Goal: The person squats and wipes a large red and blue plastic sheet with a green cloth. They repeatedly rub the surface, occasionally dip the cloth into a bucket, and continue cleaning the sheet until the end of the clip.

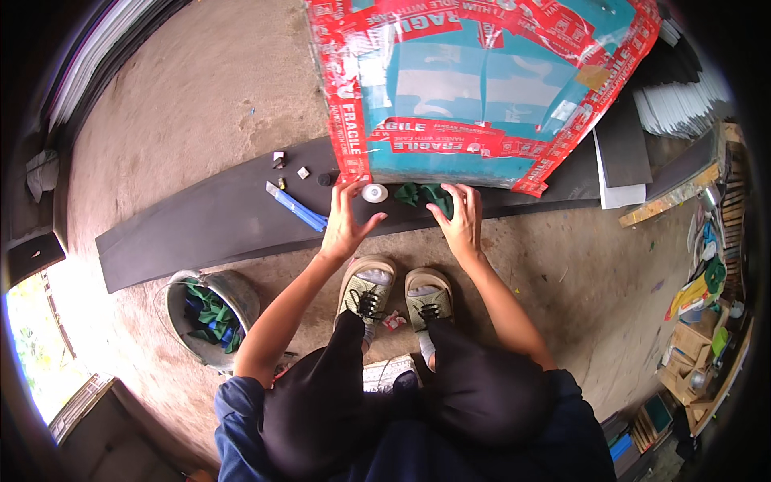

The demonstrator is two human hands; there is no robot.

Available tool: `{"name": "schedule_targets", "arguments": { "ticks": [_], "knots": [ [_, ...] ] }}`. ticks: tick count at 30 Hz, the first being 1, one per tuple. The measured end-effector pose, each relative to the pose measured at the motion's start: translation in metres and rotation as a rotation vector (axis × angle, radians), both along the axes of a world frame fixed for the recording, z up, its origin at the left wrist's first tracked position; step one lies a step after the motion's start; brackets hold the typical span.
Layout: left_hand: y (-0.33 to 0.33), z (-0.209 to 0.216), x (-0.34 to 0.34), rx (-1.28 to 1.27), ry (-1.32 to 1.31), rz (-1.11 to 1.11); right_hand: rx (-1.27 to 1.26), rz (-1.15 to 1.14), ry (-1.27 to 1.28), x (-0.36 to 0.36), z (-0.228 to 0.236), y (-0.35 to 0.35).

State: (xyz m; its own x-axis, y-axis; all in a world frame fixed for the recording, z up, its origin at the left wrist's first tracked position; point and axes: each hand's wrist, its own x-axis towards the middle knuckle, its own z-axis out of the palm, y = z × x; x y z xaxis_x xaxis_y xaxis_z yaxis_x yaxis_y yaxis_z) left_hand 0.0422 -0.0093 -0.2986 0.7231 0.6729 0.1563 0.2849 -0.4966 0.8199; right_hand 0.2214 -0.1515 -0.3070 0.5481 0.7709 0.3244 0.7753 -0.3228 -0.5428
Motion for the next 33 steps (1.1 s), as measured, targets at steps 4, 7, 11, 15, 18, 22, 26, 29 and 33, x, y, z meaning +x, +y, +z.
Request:
{"name": "schedule_targets", "arguments": {
  "ticks": [4,7,11,15,18,22,26,29,33],
  "knots": [
    [0.006,0.005,0.013,-0.010,0.008,0.012,-0.010,0.019,-0.074,0.013,-0.009,0.010],
    [0.014,0.003,0.007,0.017,-0.105,-0.037,0.150,0.014,0.084,0.013,0.015,0.024],
    [0.005,0.021,0.007,-0.362,-0.102,0.012,0.033,-0.161,0.823,0.007,0.040,0.024],
    [0.008,0.054,0.014,-0.308,-0.050,-0.191,0.068,-0.135,0.974,0.001,0.059,0.031],
    [0.006,0.066,0.021,-0.122,0.038,-0.182,0.093,-0.109,1.072,-0.006,0.072,0.032],
    [0.008,0.073,0.022,0.032,0.092,-0.139,0.148,-0.085,1.161,-0.012,0.076,0.034],
    [0.009,0.081,0.026,0.189,0.156,-0.133,0.195,-0.100,1.213,-0.019,0.066,0.031],
    [0.008,0.091,0.031,0.307,0.252,-0.145,0.200,-0.080,1.192,-0.023,0.056,0.030],
    [0.006,0.092,0.035,0.359,0.220,-0.161,0.233,-0.074,1.329,-0.023,0.058,0.028]
  ]
}}
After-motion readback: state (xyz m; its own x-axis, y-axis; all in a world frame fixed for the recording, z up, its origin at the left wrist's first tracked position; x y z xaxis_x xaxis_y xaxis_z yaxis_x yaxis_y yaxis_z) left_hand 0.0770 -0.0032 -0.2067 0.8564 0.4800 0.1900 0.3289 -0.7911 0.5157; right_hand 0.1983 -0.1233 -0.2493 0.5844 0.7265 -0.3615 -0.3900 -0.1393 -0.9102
